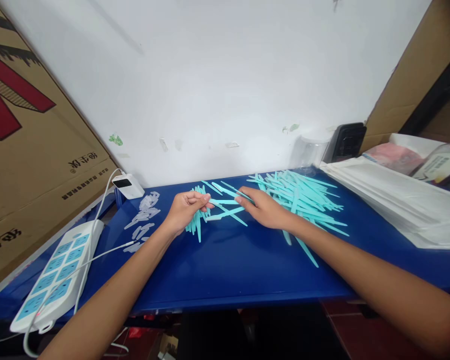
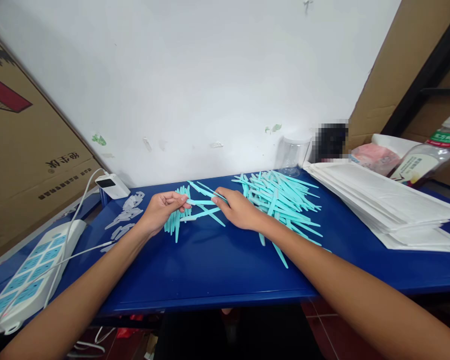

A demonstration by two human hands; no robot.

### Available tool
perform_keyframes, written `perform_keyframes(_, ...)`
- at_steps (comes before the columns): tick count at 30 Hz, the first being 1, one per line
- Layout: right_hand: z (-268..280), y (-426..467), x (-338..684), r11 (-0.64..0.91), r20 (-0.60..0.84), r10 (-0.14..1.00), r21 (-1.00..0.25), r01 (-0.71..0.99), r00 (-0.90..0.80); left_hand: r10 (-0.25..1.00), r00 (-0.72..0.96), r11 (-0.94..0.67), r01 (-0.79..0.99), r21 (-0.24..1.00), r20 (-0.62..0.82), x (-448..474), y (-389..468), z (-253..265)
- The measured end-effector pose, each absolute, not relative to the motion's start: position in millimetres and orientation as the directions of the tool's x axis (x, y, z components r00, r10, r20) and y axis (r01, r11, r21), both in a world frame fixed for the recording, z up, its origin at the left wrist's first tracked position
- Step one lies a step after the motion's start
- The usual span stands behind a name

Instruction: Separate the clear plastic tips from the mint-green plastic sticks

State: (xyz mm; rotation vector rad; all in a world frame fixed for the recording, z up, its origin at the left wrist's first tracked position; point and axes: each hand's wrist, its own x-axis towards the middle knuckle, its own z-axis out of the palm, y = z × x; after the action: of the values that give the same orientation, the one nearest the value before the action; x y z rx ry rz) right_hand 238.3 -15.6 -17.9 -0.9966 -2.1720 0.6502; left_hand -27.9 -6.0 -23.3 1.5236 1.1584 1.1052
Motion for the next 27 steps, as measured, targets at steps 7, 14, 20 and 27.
perform_keyframes(7, -20, -15, 237, 0.592, 0.363, 0.790, -0.659, 0.464, -0.494, 0.973, 0.164, -0.196, 0.201, 0.960, 0.165, -27, -6, -23)
perform_keyframes(14, -21, -10, 240, 0.601, 0.377, 0.783, -0.662, 0.448, -0.494, 0.910, 0.227, -0.407, 0.647, 0.645, 0.347, -46, 1, -7)
perform_keyframes(20, -19, -4, 245, 0.592, 0.405, 0.801, -0.647, 0.481, -0.441, 0.969, 0.103, -0.124, 0.989, 0.082, 0.224, -135, 19, 14)
perform_keyframes(27, -19, -2, 247, 0.585, 0.396, 0.806, -0.646, 0.491, -0.441, 0.993, -0.008, 0.024, 0.991, 0.134, -0.119, -182, 31, 10)
